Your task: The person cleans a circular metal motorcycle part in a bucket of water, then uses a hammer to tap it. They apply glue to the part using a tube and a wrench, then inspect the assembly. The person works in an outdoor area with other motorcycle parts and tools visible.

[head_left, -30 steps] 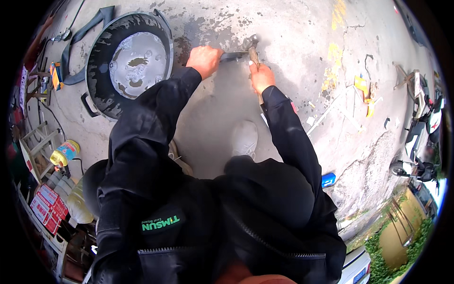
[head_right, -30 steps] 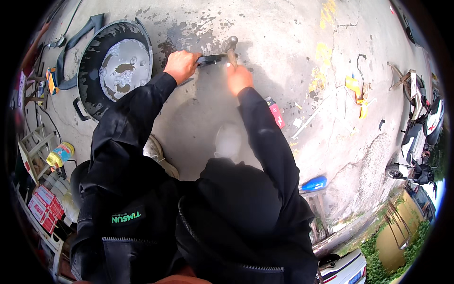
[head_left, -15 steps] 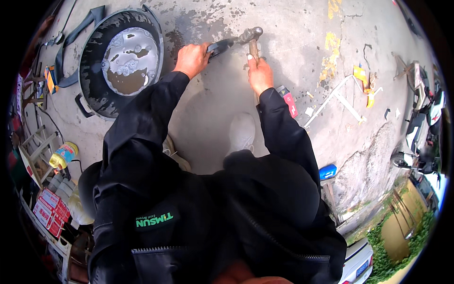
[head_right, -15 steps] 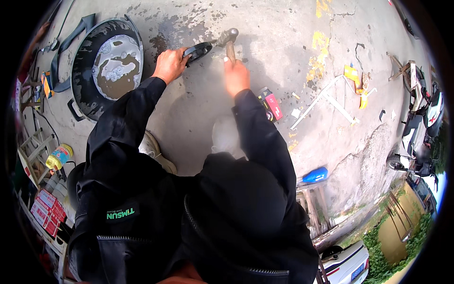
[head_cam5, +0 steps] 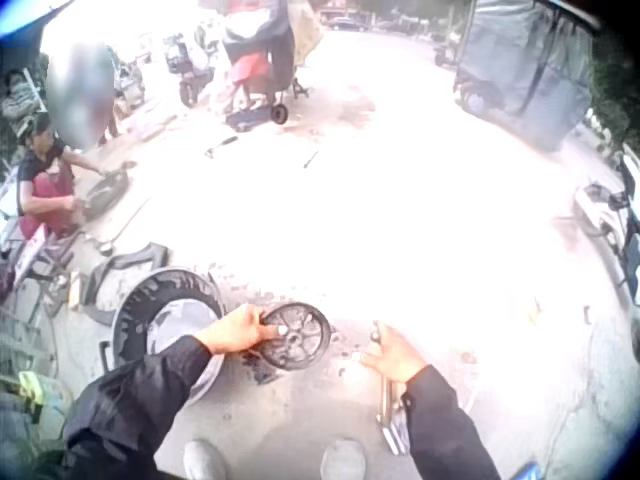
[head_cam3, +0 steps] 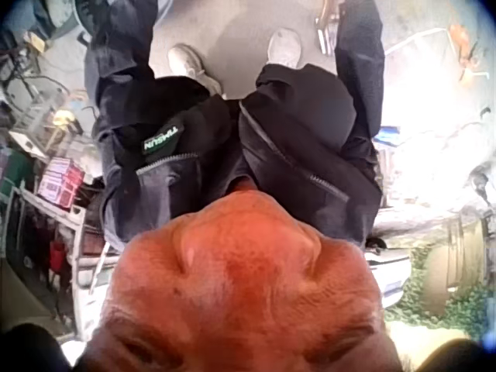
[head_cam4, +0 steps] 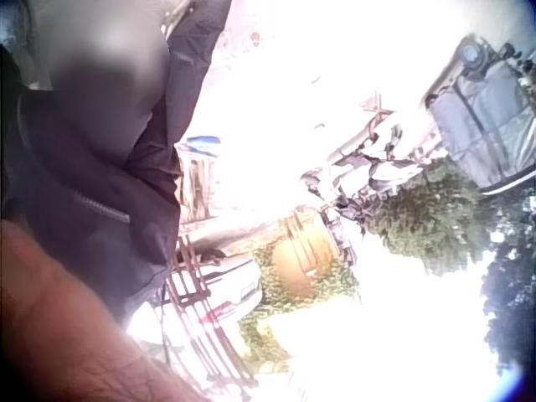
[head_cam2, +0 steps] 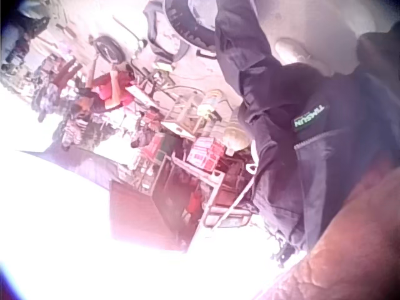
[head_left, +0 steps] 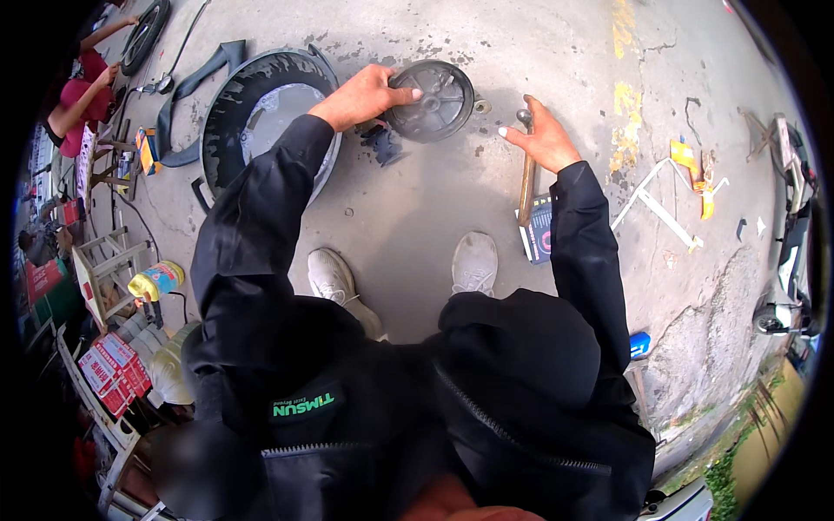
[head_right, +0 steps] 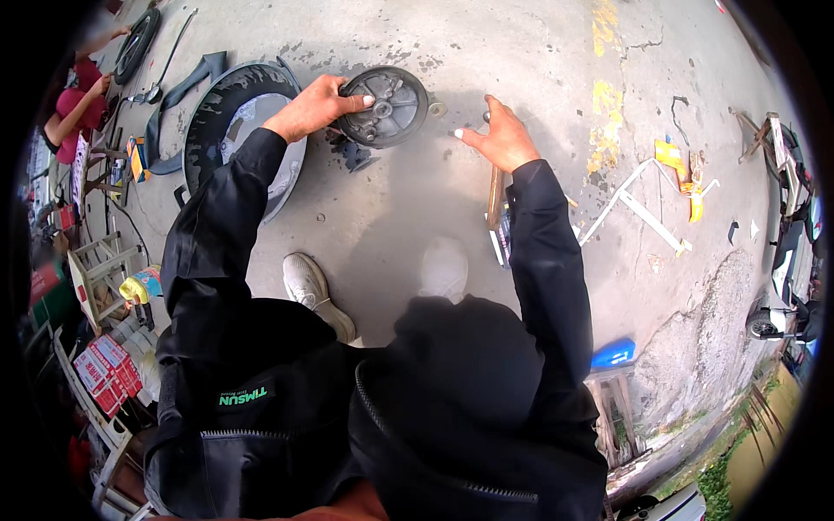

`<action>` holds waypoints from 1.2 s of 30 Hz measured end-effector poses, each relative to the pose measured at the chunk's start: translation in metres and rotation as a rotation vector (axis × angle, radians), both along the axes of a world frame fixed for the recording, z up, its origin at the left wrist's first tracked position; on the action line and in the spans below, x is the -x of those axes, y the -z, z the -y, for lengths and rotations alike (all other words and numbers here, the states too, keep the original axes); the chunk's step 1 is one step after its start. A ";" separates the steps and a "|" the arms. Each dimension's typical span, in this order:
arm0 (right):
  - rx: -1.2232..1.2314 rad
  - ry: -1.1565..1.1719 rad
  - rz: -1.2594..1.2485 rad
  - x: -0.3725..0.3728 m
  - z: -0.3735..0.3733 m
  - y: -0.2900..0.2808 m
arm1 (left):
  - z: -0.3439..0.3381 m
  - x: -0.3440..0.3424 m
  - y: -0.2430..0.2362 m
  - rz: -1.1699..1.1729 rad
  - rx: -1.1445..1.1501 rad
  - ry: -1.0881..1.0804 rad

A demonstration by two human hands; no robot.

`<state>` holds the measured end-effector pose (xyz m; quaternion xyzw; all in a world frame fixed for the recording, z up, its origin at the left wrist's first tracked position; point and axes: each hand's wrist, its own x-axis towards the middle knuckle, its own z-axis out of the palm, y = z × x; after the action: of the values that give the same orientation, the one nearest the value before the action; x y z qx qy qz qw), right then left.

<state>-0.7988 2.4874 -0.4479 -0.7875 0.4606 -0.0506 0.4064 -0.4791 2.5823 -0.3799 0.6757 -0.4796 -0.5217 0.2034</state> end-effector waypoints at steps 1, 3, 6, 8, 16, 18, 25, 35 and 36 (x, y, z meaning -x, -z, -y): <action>-0.071 -0.179 0.080 -0.027 0.011 -0.035 | 0.002 -0.010 -0.027 -0.030 0.013 -0.023; -0.154 -0.532 0.222 -0.100 0.021 -0.117 | -0.004 -0.037 -0.085 0.077 0.034 -0.012; -0.287 -0.696 0.239 -0.183 0.047 -0.155 | -0.001 -0.084 -0.141 0.142 0.032 -0.028; -0.370 -0.632 0.176 -0.225 0.043 -0.181 | 0.000 -0.146 -0.143 0.041 -0.102 -0.078; -0.493 -0.002 -0.004 -0.386 -0.126 -0.020 | -0.138 -0.233 0.004 0.246 -0.158 -0.719; -0.544 -0.169 0.075 -0.377 -0.150 0.079 | -0.130 -0.254 0.055 0.149 -0.257 -0.720; 0.141 -0.251 -0.255 -0.385 -0.229 0.055 | -0.166 -0.246 0.153 0.622 0.010 -0.649; 0.294 -0.119 -0.399 -0.401 -0.235 0.087 | -0.152 -0.223 0.160 0.457 -0.177 -0.726; 0.205 -0.071 -0.388 -0.403 -0.225 0.093 | -0.145 -0.221 0.162 0.499 -0.142 -0.733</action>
<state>-0.3958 2.7128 -0.5407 -0.8354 0.4946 0.0698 0.2295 -0.2578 2.7271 -0.5423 0.9183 -0.2059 -0.2680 0.2061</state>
